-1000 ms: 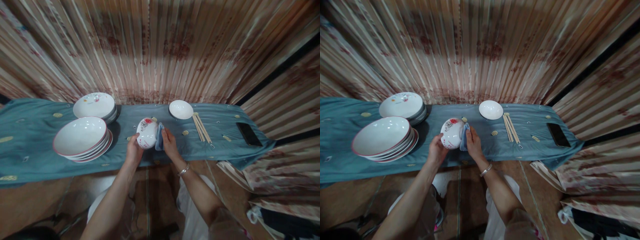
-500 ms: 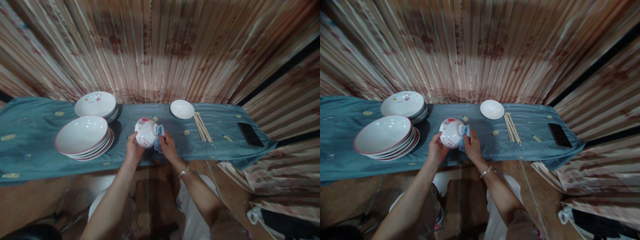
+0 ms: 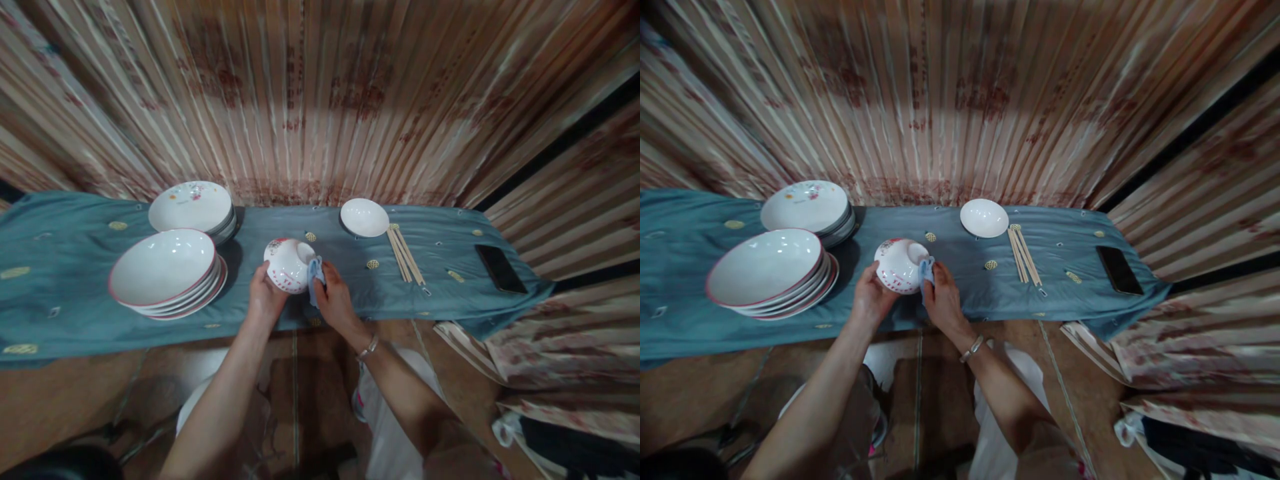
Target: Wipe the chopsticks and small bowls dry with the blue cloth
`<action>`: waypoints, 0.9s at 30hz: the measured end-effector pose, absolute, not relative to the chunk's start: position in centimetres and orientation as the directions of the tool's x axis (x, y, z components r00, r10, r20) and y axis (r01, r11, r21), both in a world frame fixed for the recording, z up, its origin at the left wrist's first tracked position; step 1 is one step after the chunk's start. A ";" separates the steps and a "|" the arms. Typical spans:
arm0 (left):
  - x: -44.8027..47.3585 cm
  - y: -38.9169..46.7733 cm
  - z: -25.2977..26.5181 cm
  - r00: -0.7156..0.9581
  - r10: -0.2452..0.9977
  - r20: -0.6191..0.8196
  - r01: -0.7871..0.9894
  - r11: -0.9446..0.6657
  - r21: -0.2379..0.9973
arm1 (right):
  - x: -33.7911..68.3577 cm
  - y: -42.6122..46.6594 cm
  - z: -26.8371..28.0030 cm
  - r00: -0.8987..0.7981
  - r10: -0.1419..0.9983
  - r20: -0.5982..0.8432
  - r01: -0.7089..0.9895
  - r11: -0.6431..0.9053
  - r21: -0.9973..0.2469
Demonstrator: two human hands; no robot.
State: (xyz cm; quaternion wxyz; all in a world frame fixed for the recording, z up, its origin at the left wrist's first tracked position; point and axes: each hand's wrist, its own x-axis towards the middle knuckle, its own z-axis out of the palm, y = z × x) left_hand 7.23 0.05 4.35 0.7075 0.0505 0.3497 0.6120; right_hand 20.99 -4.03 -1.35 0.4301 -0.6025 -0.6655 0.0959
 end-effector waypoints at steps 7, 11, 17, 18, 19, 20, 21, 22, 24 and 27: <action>6.9 0.2 4.0 0.012 0.906 -0.423 -0.825 0.248 0.509 | 21.1 -4.7 -0.9 0.000 0.890 0.456 0.775 0.288 -0.563; 7.0 0.2 4.2 0.011 0.911 -0.412 -0.826 0.241 0.510 | 21.1 -5.1 -0.5 -0.046 0.865 0.499 0.788 0.338 -0.514; 7.3 0.1 4.6 -0.023 0.895 -0.445 -0.831 0.231 0.507 | 21.3 -5.2 0.5 -0.112 0.841 0.530 0.806 0.389 -0.447; 7.3 0.1 4.6 -0.023 0.896 -0.443 -0.830 0.230 0.509 | 21.4 -5.2 0.6 -0.123 0.839 0.530 0.802 0.399 -0.445; 7.3 0.1 4.5 -0.020 0.899 -0.438 -0.827 0.231 0.512 | 21.5 -5.2 0.7 -0.131 0.839 0.528 0.797 0.406 -0.447; 7.3 0.1 4.4 -0.015 0.903 -0.430 -0.823 0.233 0.518 | 21.5 -5.1 0.8 -0.135 0.840 0.526 0.792 0.410 -0.452; 7.3 0.1 4.3 -0.010 0.907 -0.421 -0.818 0.235 0.526 | 21.6 -5.1 0.9 -0.134 0.841 0.524 0.787 0.412 -0.460; 7.3 0.1 4.3 -0.007 0.910 -0.415 -0.811 0.237 0.535 | 21.7 -5.1 0.9 -0.132 0.842 0.523 0.781 0.414 -0.468; 7.4 0.0 4.2 -0.012 0.913 -0.408 -0.801 0.235 0.550 | 21.8 -5.0 1.0 -0.133 0.840 0.525 0.765 0.424 -0.484; 7.5 -0.1 4.3 -0.018 0.918 -0.397 -0.790 0.230 0.568 | 22.0 -4.8 1.2 -0.135 0.837 0.531 0.748 0.438 -0.499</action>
